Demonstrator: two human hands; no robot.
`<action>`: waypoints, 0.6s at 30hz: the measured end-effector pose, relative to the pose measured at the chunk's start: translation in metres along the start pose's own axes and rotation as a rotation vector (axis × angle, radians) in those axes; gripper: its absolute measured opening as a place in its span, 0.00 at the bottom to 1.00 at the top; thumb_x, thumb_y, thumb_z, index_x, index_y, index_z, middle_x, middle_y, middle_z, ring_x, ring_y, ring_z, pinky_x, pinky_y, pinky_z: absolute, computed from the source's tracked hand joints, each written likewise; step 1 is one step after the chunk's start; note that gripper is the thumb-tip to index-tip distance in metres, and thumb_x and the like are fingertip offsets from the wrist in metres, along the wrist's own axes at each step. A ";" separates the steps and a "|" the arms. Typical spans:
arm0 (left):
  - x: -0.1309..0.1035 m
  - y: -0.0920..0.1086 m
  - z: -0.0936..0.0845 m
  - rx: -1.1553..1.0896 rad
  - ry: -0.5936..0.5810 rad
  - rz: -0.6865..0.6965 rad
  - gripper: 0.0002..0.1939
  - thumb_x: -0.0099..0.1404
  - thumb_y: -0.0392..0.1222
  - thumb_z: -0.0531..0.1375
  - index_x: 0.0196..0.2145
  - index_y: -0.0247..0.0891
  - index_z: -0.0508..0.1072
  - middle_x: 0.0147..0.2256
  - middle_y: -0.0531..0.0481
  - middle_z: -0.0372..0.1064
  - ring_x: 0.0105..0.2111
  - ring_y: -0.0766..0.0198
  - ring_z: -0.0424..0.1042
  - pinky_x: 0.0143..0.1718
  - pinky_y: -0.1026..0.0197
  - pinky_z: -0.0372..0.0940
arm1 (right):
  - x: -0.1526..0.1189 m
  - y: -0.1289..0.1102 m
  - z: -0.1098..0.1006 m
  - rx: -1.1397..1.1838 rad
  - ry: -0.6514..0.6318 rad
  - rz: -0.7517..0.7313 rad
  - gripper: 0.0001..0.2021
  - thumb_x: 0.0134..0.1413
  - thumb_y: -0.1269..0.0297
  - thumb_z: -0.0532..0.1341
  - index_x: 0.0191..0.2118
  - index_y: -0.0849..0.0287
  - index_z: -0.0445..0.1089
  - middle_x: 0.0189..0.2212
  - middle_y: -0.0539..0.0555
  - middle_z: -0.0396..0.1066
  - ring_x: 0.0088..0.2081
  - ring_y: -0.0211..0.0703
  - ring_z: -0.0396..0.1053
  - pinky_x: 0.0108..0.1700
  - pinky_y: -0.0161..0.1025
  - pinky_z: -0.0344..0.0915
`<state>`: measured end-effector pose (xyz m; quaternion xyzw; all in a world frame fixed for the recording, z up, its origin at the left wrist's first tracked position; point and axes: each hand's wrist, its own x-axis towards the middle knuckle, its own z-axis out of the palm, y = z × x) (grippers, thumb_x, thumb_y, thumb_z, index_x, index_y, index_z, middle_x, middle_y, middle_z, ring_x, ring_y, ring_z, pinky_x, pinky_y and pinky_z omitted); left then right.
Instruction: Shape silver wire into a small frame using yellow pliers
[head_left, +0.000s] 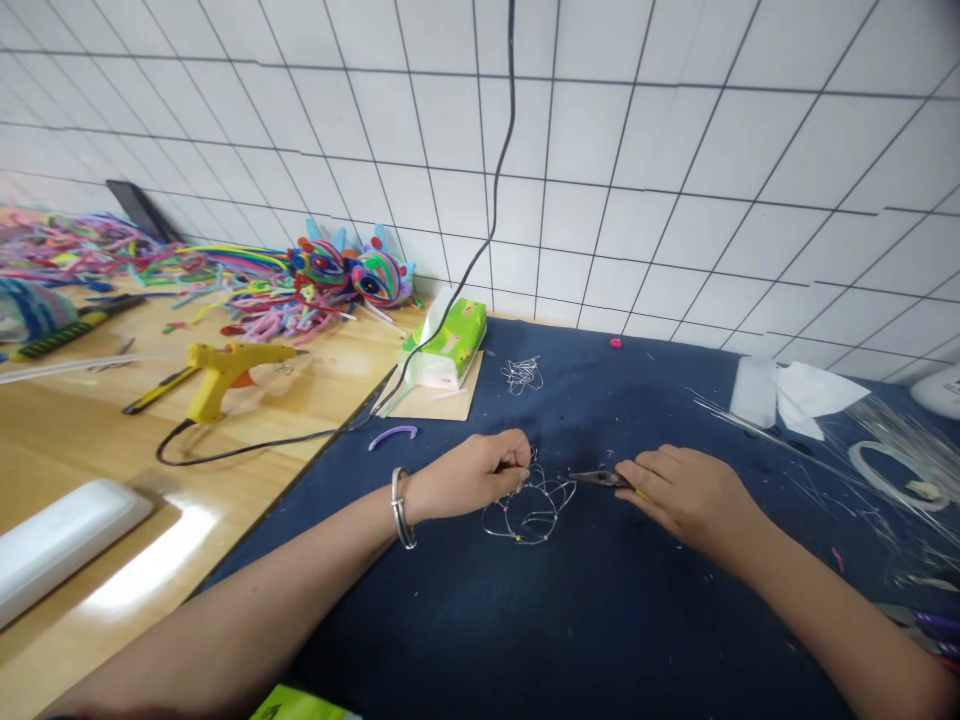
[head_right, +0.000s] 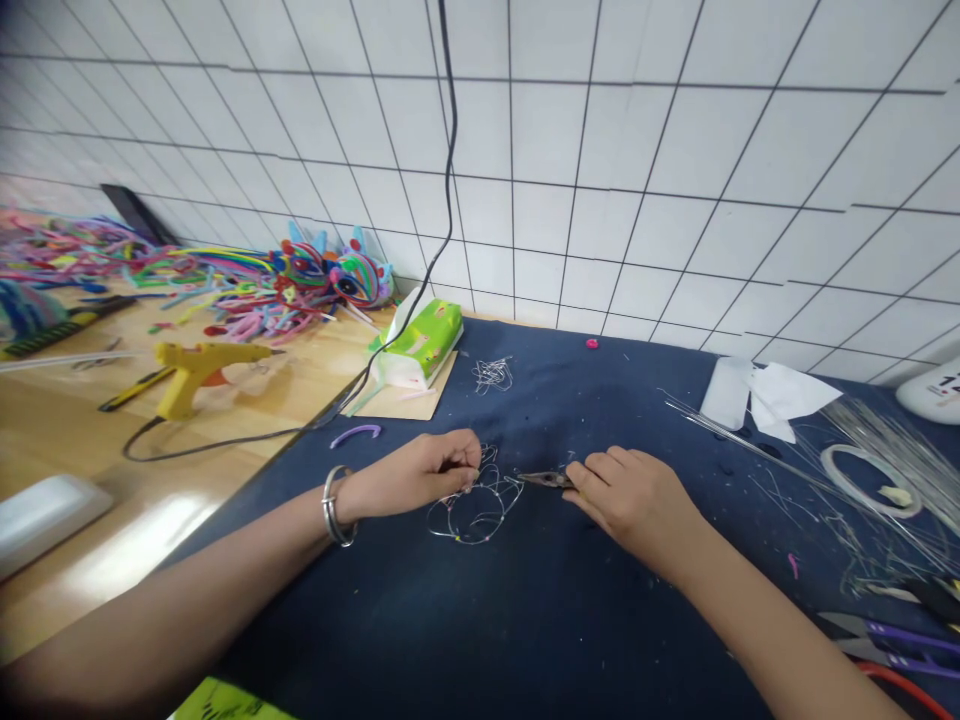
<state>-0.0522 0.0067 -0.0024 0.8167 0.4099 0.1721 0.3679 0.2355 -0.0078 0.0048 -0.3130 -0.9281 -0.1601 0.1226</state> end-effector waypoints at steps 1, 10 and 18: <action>0.000 0.000 0.001 0.008 0.003 0.011 0.02 0.60 0.34 0.51 0.32 0.37 0.63 0.23 0.56 0.64 0.22 0.71 0.61 0.23 0.68 0.55 | 0.000 0.001 0.000 -0.008 -0.002 0.011 0.10 0.56 0.63 0.54 0.41 0.58 0.67 0.30 0.53 0.69 0.31 0.37 0.64 0.34 0.35 0.58; 0.004 0.001 0.008 0.099 -0.030 0.086 0.09 0.60 0.33 0.50 0.32 0.37 0.70 0.28 0.53 0.67 0.26 0.69 0.64 0.29 0.67 0.57 | -0.003 0.006 0.003 -0.075 -0.099 0.027 0.09 0.57 0.62 0.53 0.39 0.58 0.68 0.27 0.52 0.68 0.30 0.39 0.63 0.31 0.36 0.55; 0.002 0.002 0.018 0.205 0.046 0.016 0.05 0.56 0.41 0.57 0.30 0.38 0.69 0.26 0.53 0.68 0.23 0.67 0.65 0.24 0.67 0.55 | -0.003 0.007 0.001 -0.011 -0.096 -0.048 0.08 0.57 0.62 0.53 0.36 0.58 0.67 0.26 0.52 0.67 0.29 0.38 0.62 0.32 0.35 0.54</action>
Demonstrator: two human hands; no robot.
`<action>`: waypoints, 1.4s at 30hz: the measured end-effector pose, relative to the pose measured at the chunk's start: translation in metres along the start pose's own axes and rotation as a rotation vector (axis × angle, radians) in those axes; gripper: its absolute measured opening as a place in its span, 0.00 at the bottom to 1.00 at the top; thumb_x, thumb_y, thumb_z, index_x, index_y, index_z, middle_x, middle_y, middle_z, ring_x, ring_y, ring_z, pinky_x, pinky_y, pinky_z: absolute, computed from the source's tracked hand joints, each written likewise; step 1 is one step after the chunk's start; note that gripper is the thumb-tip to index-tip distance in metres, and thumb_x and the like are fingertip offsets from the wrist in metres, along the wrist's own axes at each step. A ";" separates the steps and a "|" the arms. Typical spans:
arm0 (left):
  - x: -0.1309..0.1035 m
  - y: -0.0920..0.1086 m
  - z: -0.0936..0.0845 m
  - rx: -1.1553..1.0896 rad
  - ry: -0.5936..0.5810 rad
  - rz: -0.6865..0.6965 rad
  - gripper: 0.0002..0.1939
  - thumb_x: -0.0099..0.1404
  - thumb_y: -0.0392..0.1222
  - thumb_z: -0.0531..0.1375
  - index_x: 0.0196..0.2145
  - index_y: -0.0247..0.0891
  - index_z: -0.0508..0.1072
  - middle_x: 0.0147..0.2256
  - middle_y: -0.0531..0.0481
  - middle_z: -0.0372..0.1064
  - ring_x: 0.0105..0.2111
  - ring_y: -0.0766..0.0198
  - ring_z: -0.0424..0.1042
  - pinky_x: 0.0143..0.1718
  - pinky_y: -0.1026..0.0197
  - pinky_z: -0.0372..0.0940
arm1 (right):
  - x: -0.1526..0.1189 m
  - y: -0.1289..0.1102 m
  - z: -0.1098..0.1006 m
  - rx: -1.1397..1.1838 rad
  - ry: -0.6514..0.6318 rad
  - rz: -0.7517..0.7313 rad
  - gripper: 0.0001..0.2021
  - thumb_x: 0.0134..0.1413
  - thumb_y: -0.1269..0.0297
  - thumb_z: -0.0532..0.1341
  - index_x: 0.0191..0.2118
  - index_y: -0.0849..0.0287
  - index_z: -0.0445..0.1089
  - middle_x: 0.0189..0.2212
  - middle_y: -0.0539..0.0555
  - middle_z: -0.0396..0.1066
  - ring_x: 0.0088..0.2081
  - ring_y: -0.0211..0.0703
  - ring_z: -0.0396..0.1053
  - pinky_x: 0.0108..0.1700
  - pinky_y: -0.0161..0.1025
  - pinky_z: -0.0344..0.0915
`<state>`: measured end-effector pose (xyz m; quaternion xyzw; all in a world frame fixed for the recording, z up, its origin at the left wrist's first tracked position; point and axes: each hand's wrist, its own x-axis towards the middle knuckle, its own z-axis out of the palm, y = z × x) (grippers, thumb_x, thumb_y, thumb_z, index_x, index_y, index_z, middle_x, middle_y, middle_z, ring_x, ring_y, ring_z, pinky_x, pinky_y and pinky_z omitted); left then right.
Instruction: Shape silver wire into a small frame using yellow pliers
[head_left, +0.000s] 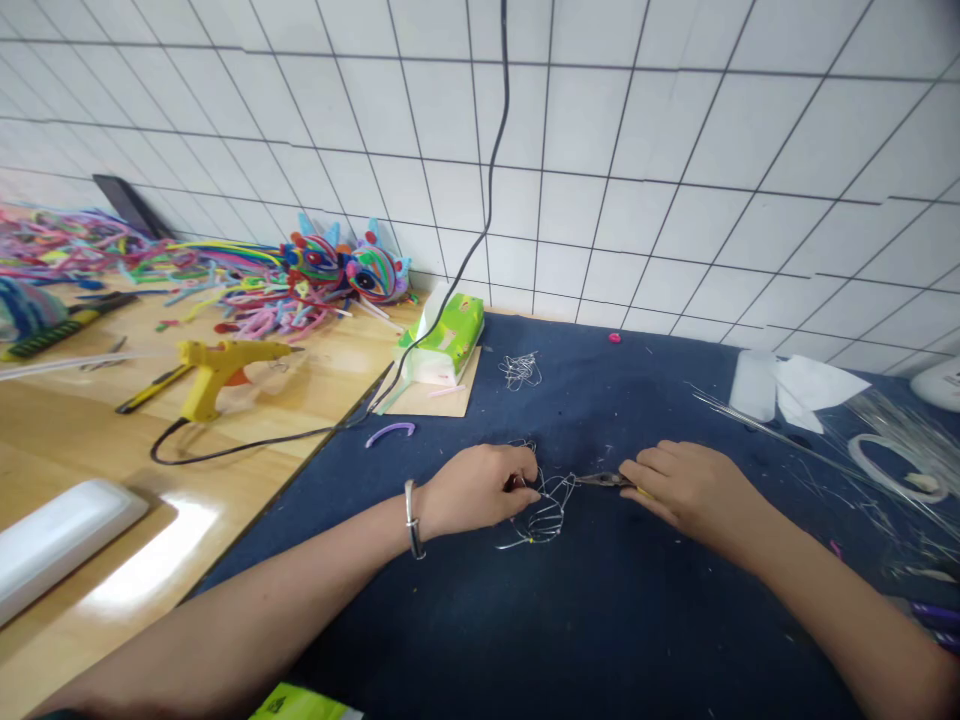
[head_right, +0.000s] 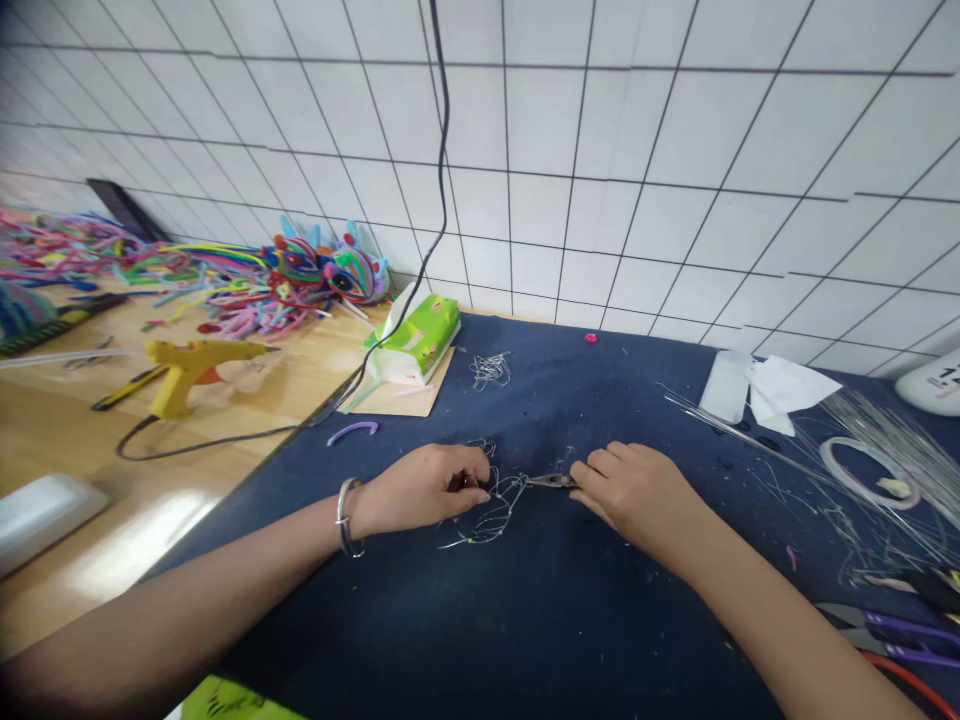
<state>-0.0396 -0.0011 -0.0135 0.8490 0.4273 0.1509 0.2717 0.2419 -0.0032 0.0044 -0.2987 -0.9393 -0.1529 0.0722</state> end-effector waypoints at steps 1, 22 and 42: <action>-0.001 0.000 0.001 0.011 0.004 -0.013 0.05 0.55 0.41 0.57 0.31 0.39 0.68 0.26 0.53 0.68 0.23 0.67 0.65 0.23 0.66 0.54 | 0.000 0.000 0.000 -0.004 0.001 -0.003 0.08 0.57 0.62 0.54 0.36 0.58 0.67 0.26 0.52 0.66 0.29 0.38 0.62 0.31 0.35 0.54; -0.001 0.004 0.000 -0.129 0.077 -0.046 0.04 0.54 0.33 0.54 0.30 0.38 0.61 0.23 0.57 0.63 0.22 0.71 0.62 0.24 0.69 0.54 | -0.004 0.005 -0.004 0.068 -0.141 -0.011 0.09 0.58 0.60 0.52 0.38 0.57 0.67 0.28 0.52 0.66 0.32 0.39 0.62 0.33 0.36 0.55; 0.001 0.004 0.003 -0.361 0.071 -0.105 0.03 0.57 0.35 0.53 0.31 0.38 0.60 0.22 0.58 0.61 0.22 0.71 0.67 0.22 0.69 0.57 | -0.003 -0.001 -0.022 -0.012 -0.175 0.059 0.08 0.58 0.62 0.52 0.37 0.56 0.66 0.27 0.51 0.65 0.30 0.39 0.60 0.31 0.36 0.52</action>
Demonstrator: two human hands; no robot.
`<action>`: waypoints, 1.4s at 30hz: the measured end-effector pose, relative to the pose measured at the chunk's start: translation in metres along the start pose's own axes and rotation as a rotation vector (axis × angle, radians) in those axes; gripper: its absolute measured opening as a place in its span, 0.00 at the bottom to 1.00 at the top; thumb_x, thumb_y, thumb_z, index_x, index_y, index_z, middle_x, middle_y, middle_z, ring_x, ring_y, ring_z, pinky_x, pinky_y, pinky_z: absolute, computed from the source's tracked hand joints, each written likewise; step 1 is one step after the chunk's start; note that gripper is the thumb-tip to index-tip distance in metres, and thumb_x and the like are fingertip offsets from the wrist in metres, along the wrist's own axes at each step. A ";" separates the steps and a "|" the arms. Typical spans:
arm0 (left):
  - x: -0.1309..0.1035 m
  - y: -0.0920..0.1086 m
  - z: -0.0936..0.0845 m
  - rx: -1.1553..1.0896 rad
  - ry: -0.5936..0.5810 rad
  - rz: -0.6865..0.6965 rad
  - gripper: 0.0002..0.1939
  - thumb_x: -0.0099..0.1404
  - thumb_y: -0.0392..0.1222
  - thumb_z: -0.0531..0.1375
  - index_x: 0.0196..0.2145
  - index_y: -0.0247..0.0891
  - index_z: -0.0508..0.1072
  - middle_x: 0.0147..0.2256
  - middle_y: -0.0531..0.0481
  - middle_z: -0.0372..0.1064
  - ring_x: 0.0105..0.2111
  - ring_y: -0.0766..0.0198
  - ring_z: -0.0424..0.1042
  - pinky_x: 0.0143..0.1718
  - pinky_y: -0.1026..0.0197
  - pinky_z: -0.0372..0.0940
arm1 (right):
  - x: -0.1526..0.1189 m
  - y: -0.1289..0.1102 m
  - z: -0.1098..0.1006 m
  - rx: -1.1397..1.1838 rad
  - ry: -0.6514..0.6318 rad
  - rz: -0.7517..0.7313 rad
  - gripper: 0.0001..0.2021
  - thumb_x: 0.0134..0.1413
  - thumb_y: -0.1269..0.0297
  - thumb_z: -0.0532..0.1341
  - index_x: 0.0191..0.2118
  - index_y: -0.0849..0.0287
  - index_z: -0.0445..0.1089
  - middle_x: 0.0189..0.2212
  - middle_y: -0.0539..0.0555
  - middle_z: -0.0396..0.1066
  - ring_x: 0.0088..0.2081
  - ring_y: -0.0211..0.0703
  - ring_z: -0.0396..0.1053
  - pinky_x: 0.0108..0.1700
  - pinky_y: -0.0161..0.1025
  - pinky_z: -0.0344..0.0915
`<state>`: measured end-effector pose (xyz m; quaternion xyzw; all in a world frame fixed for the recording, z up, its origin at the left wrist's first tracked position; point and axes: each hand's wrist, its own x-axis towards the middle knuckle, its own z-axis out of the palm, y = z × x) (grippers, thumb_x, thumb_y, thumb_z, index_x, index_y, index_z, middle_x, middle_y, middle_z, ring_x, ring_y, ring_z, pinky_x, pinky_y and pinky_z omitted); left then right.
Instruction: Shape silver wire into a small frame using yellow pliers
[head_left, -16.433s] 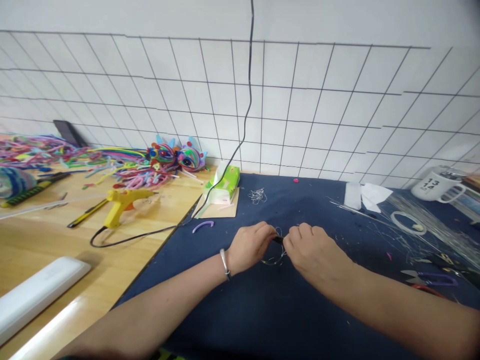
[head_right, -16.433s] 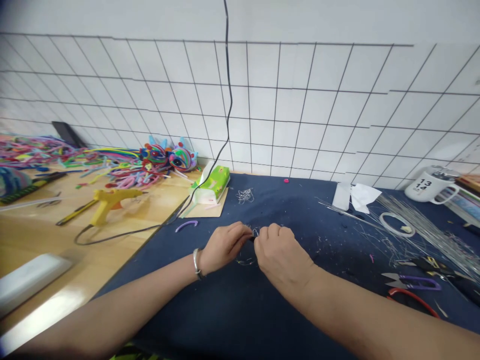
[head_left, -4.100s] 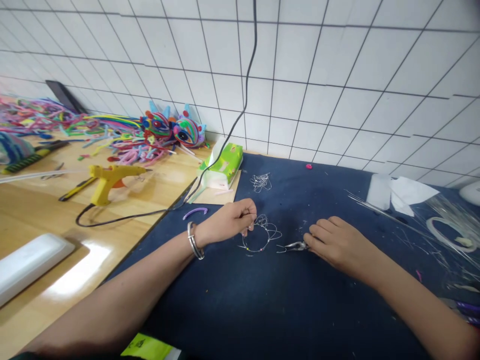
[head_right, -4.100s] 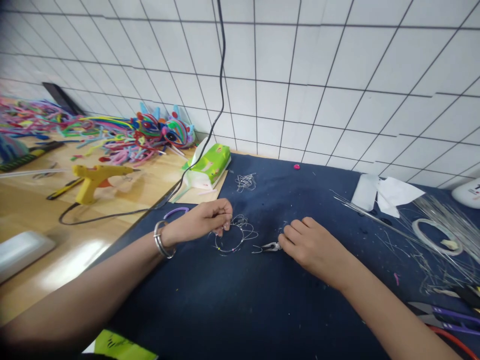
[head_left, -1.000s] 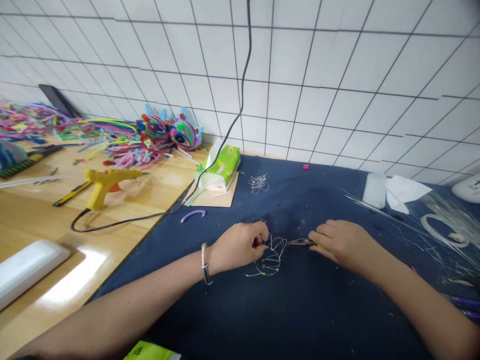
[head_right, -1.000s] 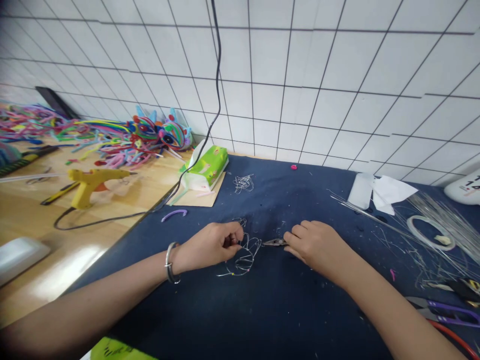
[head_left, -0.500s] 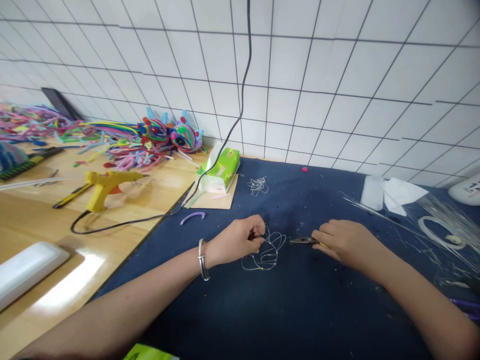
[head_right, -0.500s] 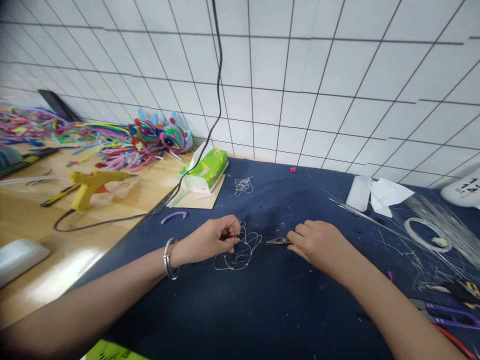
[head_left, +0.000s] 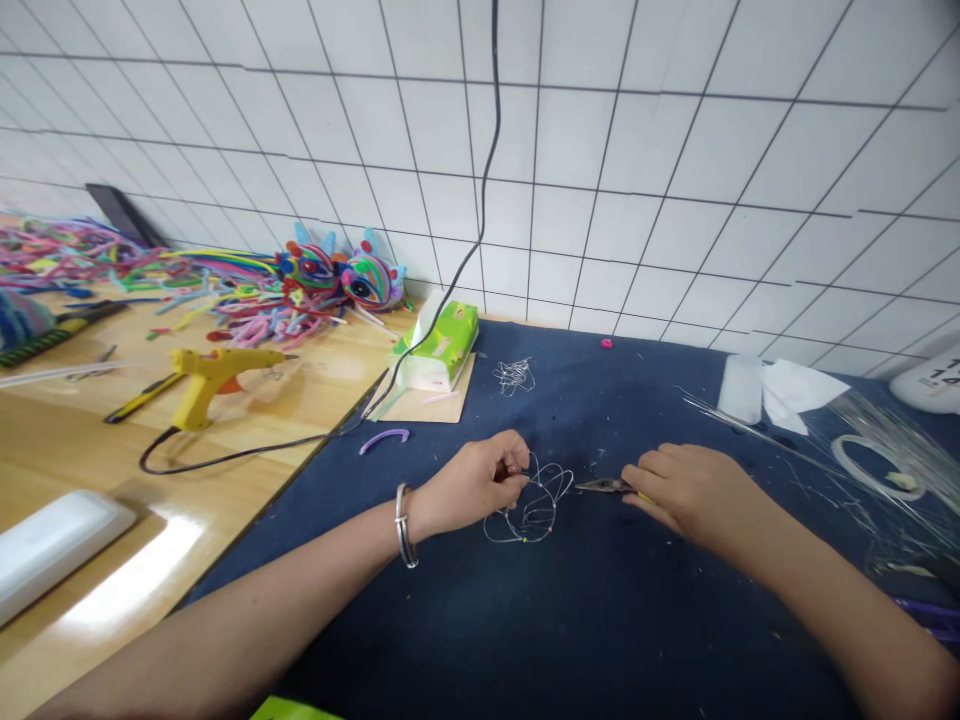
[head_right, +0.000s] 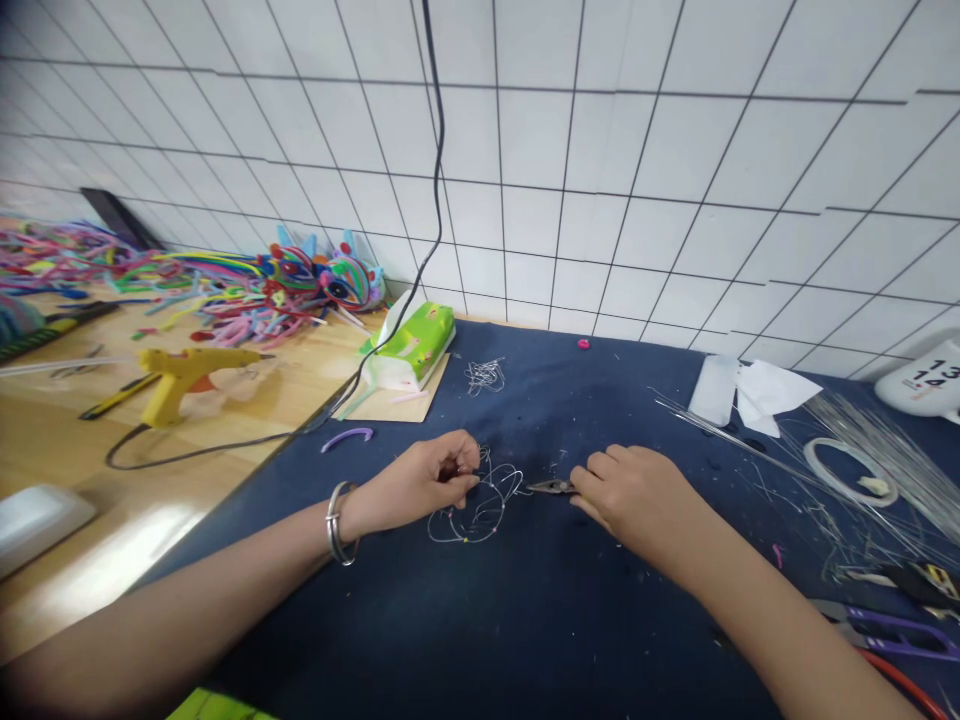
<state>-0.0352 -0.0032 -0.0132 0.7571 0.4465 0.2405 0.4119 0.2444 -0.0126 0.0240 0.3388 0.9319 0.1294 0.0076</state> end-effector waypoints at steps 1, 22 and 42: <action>0.000 0.000 0.000 -0.011 -0.003 -0.003 0.03 0.58 0.35 0.53 0.31 0.38 0.60 0.22 0.58 0.60 0.22 0.71 0.67 0.22 0.69 0.57 | 0.000 0.000 0.000 -0.001 -0.001 0.002 0.08 0.58 0.62 0.52 0.37 0.56 0.66 0.27 0.51 0.65 0.30 0.39 0.60 0.31 0.36 0.52; 0.002 -0.005 0.003 -0.152 -0.028 -0.044 0.04 0.59 0.37 0.54 0.32 0.37 0.60 0.24 0.58 0.60 0.22 0.70 0.69 0.22 0.69 0.60 | 0.001 -0.008 0.008 0.024 0.066 0.064 0.08 0.57 0.60 0.52 0.36 0.55 0.66 0.28 0.50 0.66 0.30 0.39 0.62 0.30 0.36 0.51; 0.002 -0.001 0.001 -0.154 -0.029 -0.016 0.04 0.60 0.38 0.53 0.32 0.37 0.60 0.23 0.57 0.61 0.23 0.69 0.69 0.24 0.67 0.60 | 0.001 -0.003 0.007 -0.096 0.023 0.071 0.07 0.56 0.65 0.53 0.30 0.58 0.65 0.24 0.51 0.64 0.28 0.40 0.59 0.29 0.36 0.46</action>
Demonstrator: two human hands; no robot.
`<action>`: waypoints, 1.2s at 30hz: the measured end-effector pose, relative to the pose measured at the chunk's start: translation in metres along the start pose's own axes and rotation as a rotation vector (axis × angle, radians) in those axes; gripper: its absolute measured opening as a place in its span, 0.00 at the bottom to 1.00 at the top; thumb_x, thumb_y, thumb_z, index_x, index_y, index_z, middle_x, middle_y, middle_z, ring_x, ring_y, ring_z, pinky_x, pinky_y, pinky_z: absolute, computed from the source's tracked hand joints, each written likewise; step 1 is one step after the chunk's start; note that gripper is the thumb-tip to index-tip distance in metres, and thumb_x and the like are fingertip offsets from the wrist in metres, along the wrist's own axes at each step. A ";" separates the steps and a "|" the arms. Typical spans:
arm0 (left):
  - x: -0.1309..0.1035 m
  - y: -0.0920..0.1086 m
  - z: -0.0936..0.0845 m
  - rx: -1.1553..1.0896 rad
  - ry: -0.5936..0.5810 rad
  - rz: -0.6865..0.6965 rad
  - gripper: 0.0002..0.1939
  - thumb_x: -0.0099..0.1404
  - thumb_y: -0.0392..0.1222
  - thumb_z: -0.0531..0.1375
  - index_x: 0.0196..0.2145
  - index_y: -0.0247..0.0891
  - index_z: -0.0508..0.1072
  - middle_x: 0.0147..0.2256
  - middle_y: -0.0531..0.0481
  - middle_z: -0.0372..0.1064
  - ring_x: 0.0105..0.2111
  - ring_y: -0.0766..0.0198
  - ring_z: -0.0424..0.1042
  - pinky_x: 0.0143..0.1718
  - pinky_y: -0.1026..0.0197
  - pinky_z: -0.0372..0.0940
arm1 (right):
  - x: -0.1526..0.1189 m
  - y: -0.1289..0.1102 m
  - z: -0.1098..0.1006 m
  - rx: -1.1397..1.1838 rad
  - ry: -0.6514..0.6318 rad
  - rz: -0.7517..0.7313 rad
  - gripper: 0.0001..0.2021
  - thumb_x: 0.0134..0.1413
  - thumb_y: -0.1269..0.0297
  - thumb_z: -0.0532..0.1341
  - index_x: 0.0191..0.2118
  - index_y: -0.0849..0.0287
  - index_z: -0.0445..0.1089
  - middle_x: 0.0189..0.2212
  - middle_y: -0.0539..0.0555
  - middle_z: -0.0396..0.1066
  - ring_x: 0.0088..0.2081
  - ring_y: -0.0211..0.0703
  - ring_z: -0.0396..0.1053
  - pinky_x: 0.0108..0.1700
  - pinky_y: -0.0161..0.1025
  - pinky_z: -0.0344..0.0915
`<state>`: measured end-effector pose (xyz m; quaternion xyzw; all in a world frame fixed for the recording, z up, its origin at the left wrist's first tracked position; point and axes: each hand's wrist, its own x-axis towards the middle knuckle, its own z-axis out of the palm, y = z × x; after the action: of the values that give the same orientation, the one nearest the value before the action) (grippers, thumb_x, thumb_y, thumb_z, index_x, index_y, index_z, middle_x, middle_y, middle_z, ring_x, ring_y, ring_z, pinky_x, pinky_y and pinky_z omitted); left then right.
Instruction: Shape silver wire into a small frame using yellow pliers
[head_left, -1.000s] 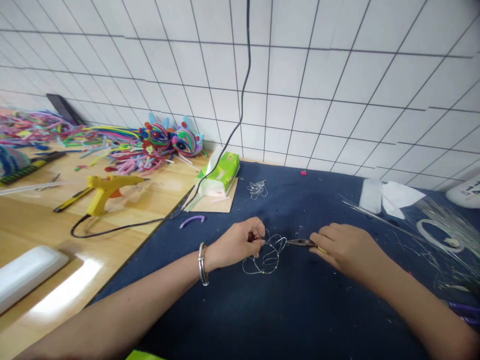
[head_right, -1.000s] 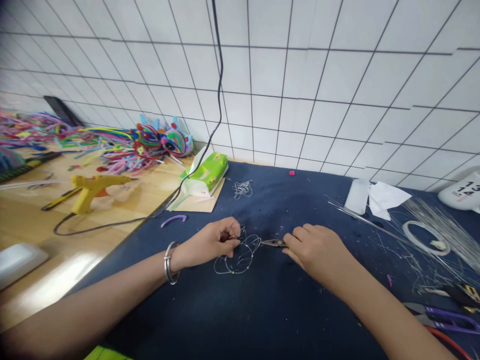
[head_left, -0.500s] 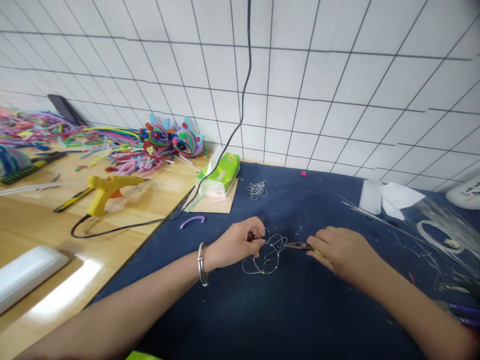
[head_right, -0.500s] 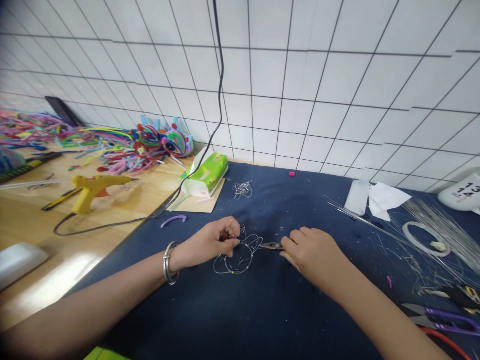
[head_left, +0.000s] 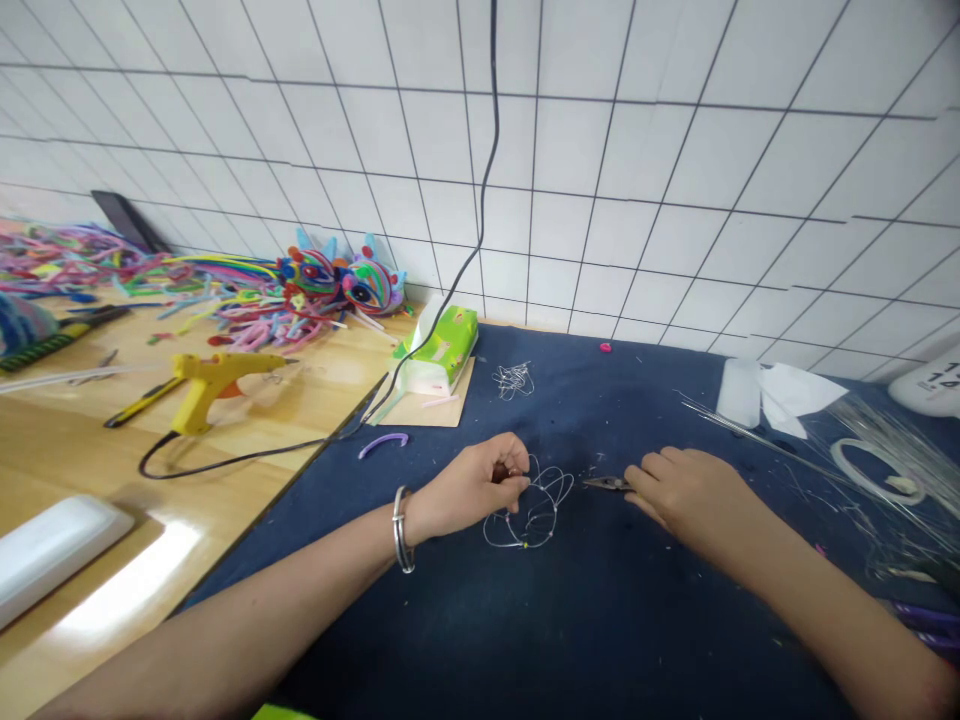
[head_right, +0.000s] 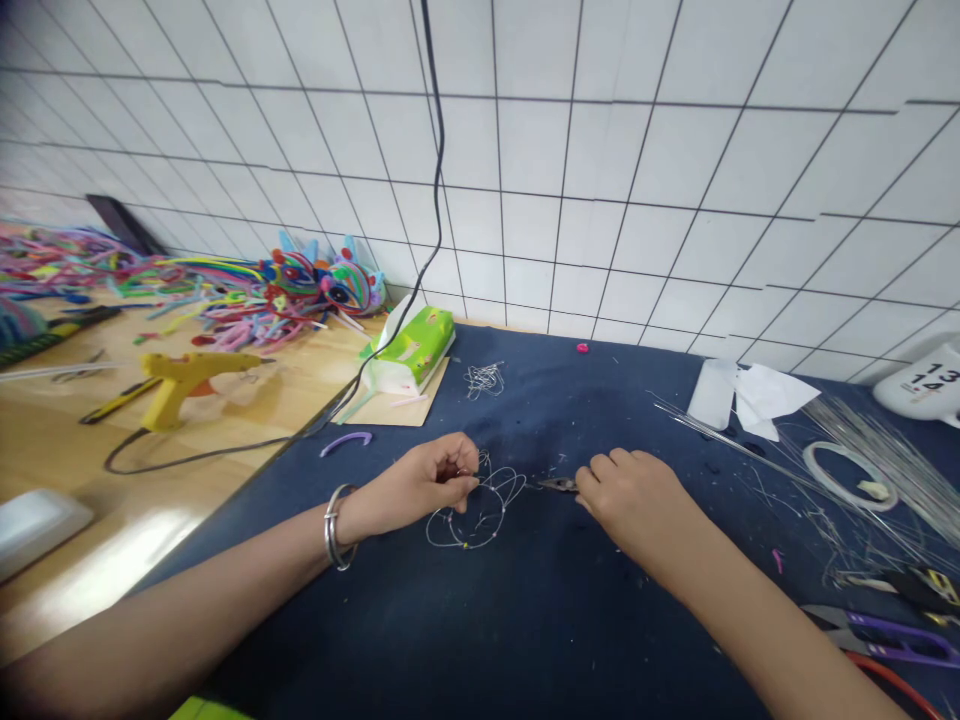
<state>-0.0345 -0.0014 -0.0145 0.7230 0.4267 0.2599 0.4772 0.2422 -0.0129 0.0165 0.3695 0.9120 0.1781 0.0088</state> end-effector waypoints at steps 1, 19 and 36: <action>0.000 0.001 0.000 0.003 0.001 0.002 0.03 0.60 0.38 0.53 0.31 0.37 0.60 0.23 0.57 0.61 0.23 0.69 0.69 0.24 0.67 0.60 | -0.001 0.003 0.000 -0.013 -0.009 0.017 0.07 0.56 0.66 0.53 0.29 0.58 0.65 0.24 0.51 0.64 0.27 0.40 0.59 0.29 0.36 0.46; -0.006 0.011 0.013 -0.169 0.120 -0.005 0.12 0.59 0.37 0.55 0.41 0.38 0.59 0.26 0.57 0.57 0.22 0.72 0.58 0.24 0.68 0.56 | 0.004 -0.023 -0.030 0.068 0.080 0.075 0.09 0.57 0.63 0.52 0.32 0.58 0.66 0.25 0.52 0.65 0.28 0.40 0.60 0.28 0.37 0.48; -0.007 0.012 0.017 -0.726 0.069 -0.263 0.06 0.55 0.36 0.60 0.33 0.33 0.69 0.28 0.51 0.65 0.29 0.69 0.67 0.32 0.64 0.61 | 0.001 -0.015 -0.028 0.100 0.070 0.145 0.08 0.56 0.62 0.53 0.32 0.57 0.66 0.25 0.51 0.64 0.29 0.39 0.62 0.28 0.36 0.50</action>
<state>-0.0200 -0.0173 -0.0108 0.4368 0.4119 0.3548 0.7167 0.2273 -0.0306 0.0378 0.4279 0.8904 0.1453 -0.0546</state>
